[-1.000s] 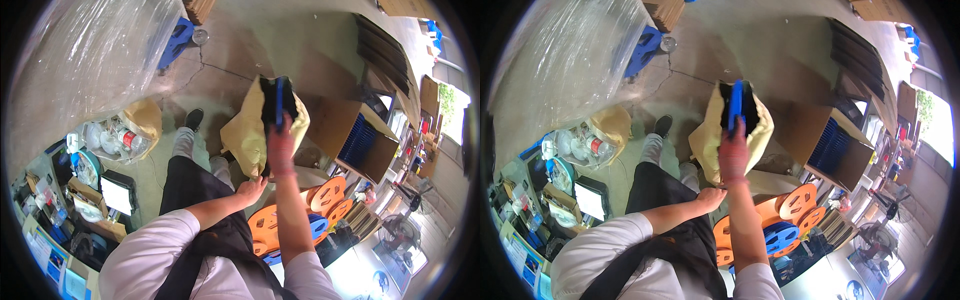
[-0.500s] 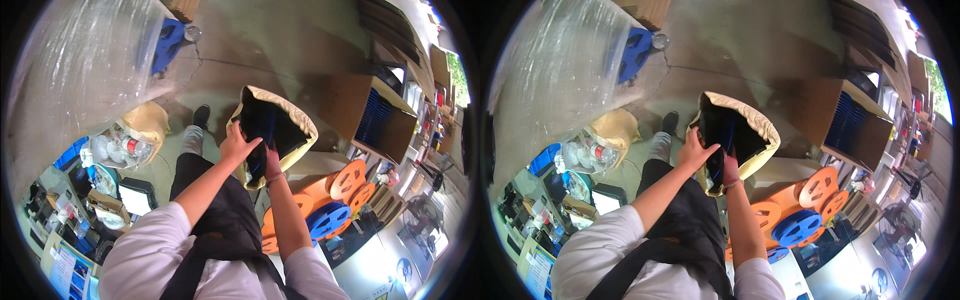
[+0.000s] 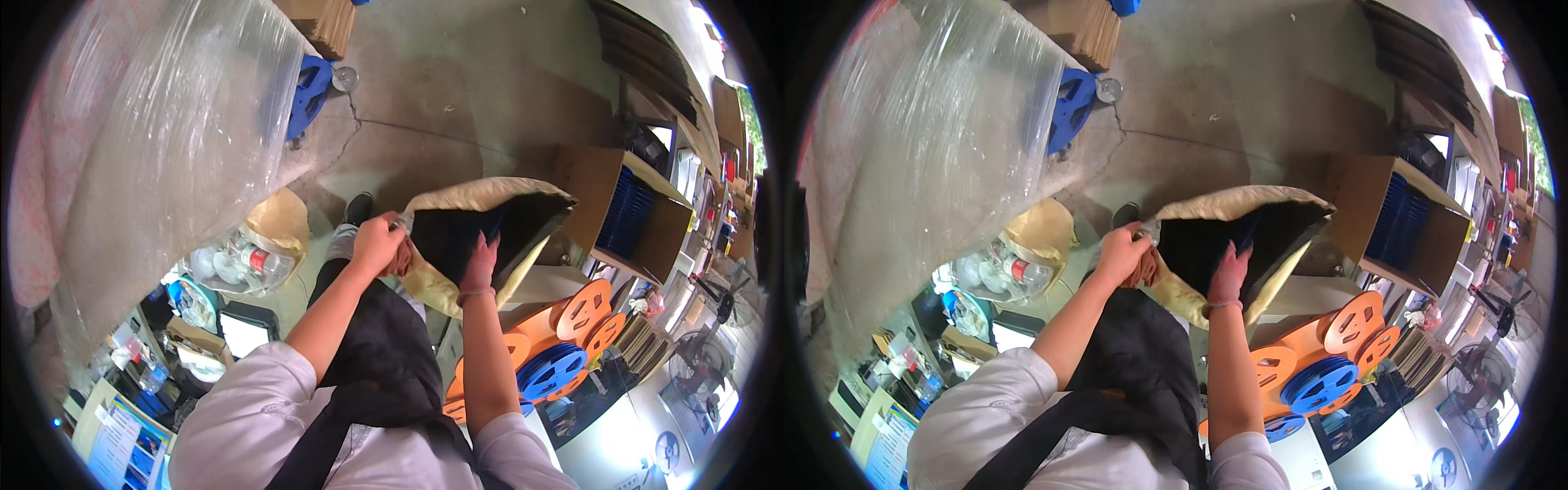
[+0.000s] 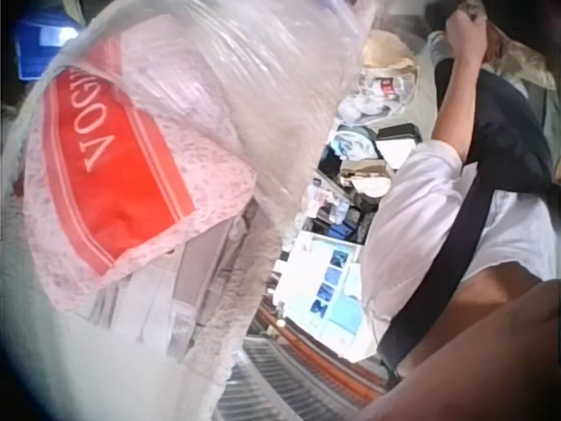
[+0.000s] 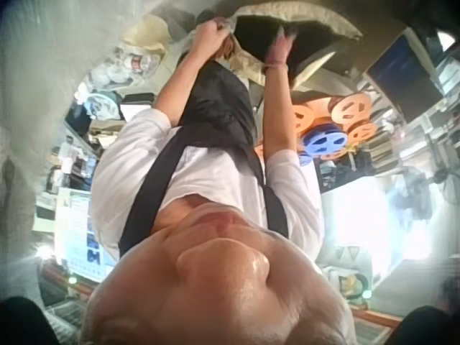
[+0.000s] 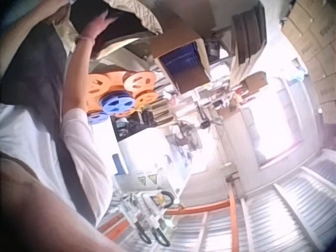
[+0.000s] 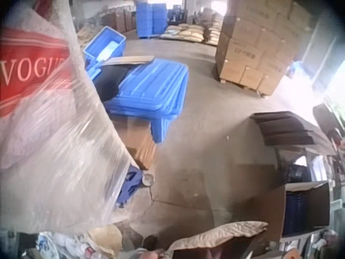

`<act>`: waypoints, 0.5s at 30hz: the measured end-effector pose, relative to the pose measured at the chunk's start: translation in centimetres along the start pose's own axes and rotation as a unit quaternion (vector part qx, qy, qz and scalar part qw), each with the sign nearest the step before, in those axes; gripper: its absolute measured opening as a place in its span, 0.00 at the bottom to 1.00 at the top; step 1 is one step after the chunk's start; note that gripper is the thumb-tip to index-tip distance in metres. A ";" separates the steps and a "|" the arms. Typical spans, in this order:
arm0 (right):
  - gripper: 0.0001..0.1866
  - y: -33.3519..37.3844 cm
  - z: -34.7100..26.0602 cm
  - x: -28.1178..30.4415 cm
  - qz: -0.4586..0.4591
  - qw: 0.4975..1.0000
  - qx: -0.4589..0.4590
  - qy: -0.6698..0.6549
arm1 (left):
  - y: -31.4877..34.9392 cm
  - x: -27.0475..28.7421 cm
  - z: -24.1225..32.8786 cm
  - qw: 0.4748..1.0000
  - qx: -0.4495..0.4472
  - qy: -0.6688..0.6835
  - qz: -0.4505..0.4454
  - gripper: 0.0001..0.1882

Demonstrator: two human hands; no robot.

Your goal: The person takes blue plastic reels from a bag and places them into a cardboard box, then moves blue and orange reels between the box and a nearby rotating table.

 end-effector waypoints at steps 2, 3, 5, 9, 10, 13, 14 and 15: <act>0.26 3.8 -8.4 -2.7 -0.102 0.986 0.017 -0.132 | 1.1 1.9 2.2 0.999 -0.032 -0.037 -0.010 0.15; 0.25 5.2 -11.6 -4.0 -0.171 0.974 0.048 -0.138 | 1.5 3.0 2.3 0.998 -0.054 -0.011 0.024 0.15; 0.23 4.0 -12.5 -9.0 -0.256 0.961 -0.058 0.084 | 1.5 7.0 2.1 0.997 -0.032 0.061 0.033 0.12; 0.23 9.4 -20.9 -14.8 -0.200 0.871 0.374 0.248 | -1.7 17.5 0.6 0.977 -0.023 0.176 0.119 0.07; 0.26 11.3 -22.0 -15.1 -0.206 0.883 0.379 0.185 | -3.0 20.0 -1.2 0.984 -0.093 0.049 0.141 0.08; 0.32 14.9 -23.7 -12.3 -0.254 0.835 0.468 0.136 | -6.6 24.3 -3.8 0.982 -0.064 -0.032 0.174 0.12; 0.31 15.7 -23.9 -10.4 -0.268 0.818 0.479 0.172 | -8.1 25.0 -4.4 0.983 -0.006 0.066 0.173 0.13; 0.30 15.9 -24.2 -8.8 -0.271 0.819 0.467 0.195 | -9.8 25.9 -3.9 0.980 -0.003 0.068 0.186 0.13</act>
Point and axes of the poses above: each hand's wrist, its own y-axis away from the middle knuckle, its own x-axis out of the back of the hand, z = x × y, the point moved 1 cm from there along -y, towards the middle knuckle, and after that the axes turned 14 degrees about y, right-handed, at the moved point
